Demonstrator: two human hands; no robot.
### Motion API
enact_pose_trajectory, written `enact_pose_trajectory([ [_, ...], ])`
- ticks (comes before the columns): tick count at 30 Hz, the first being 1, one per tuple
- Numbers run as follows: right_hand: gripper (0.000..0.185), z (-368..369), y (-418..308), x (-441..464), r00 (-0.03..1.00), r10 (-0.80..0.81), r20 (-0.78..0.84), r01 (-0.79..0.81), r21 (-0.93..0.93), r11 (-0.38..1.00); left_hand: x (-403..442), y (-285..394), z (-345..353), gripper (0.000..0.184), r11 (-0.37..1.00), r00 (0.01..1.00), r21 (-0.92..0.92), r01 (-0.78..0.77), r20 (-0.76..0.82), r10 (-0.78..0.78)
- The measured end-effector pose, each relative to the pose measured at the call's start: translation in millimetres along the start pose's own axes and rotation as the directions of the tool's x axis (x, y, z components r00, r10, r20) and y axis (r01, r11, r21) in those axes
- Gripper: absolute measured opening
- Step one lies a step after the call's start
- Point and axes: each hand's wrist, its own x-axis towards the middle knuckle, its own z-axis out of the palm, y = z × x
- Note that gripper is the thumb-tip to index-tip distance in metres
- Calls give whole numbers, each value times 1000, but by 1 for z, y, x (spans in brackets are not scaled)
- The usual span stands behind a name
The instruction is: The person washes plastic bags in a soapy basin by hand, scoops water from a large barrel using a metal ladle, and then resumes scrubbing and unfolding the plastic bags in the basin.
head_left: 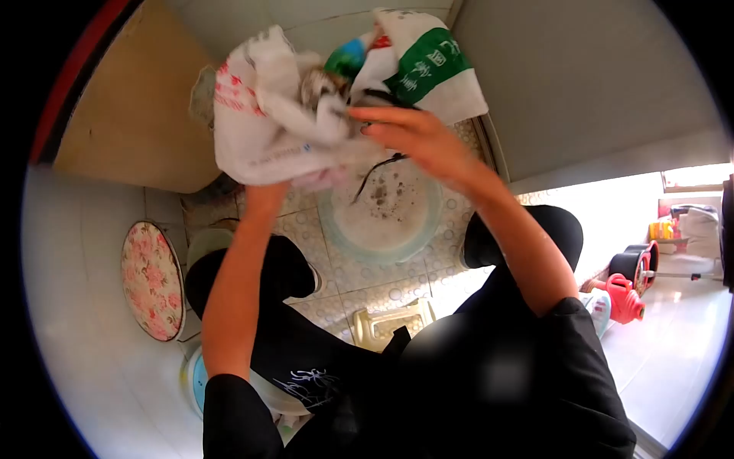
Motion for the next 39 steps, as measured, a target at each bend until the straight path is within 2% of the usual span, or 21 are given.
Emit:
enact_pose_trajectory([
  [2,45,-2,19,6,993,-120,-9,105,545,832,15,10,0,52,999,1000,-29,-17,-19,17],
  [5,54,8,29,8,999,45,-23,-30,453,891,9,0,6,51,999,1000,-40,-6,-5,6],
  [9,49,16,48,12,1000,-21,-4,18,669,743,11,-7,6,51,999,1000,-41,3,-12,-3],
  [13,39,-7,39,9,998,-61,27,29,651,759,22,1,-5,50,998,999,-66,-16,-53,13],
  [16,43,-43,40,6,952,7,-305,101,338,936,26,15,-20,49,994,995,-98,-51,-87,42],
  [17,43,-50,43,8,950,6,-313,105,338,935,28,22,-25,49,992,994,-109,-64,-93,54],
  [19,52,-63,56,11,833,38,-553,-39,10,999,29,34,-34,48,987,993,-134,-88,-93,76],
  [20,76,-65,71,16,856,16,-517,-84,-108,991,28,39,-38,48,985,992,-144,-97,-90,84],
  [21,76,-60,92,20,850,18,-526,-86,-105,991,28,42,-41,48,982,992,-154,-106,-90,93],
  [23,96,-47,113,27,923,-72,-377,-89,-392,916,26,48,-44,47,979,990,-162,-120,-89,107],
  [24,108,-45,111,24,956,62,-286,-168,-363,916,27,51,-46,47,978,989,-165,-126,-92,112],
  [25,108,-45,108,21,957,56,-285,-161,-360,919,27,53,-49,47,977,988,-164,-134,-93,120],
  [27,107,-49,87,13,949,124,-289,-83,150,985,27,59,-56,46,976,986,-157,-150,-96,136],
  [29,107,-64,95,10,950,143,-277,-114,119,986,27,66,-63,46,975,983,-152,-163,-109,148],
  [31,102,-76,115,7,860,209,-466,-253,-33,967,27,72,-71,45,973,980,-153,-175,-119,158],
  [32,102,-76,136,5,859,207,-468,-252,-35,967,26,74,-74,45,972,979,-153,-180,-127,161],
  [34,103,-64,183,-1,882,370,-292,-230,419,879,24,76,-80,45,971,976,-153,-186,-141,165],
  [35,103,-56,194,-5,882,371,-290,-230,422,877,22,76,-81,45,971,974,-147,-189,-152,167],
  [37,95,-39,208,-9,850,507,144,-361,859,363,18,74,-83,44,971,970,-139,-192,-175,167],
  [38,95,-37,204,-7,850,506,148,-363,860,358,17,74,-87,44,973,970,-134,-190,-176,165],
  [39,94,-35,189,-3,905,387,178,-316,890,329,13,73,-92,43,955,981,-225,-193,-17,194],
])
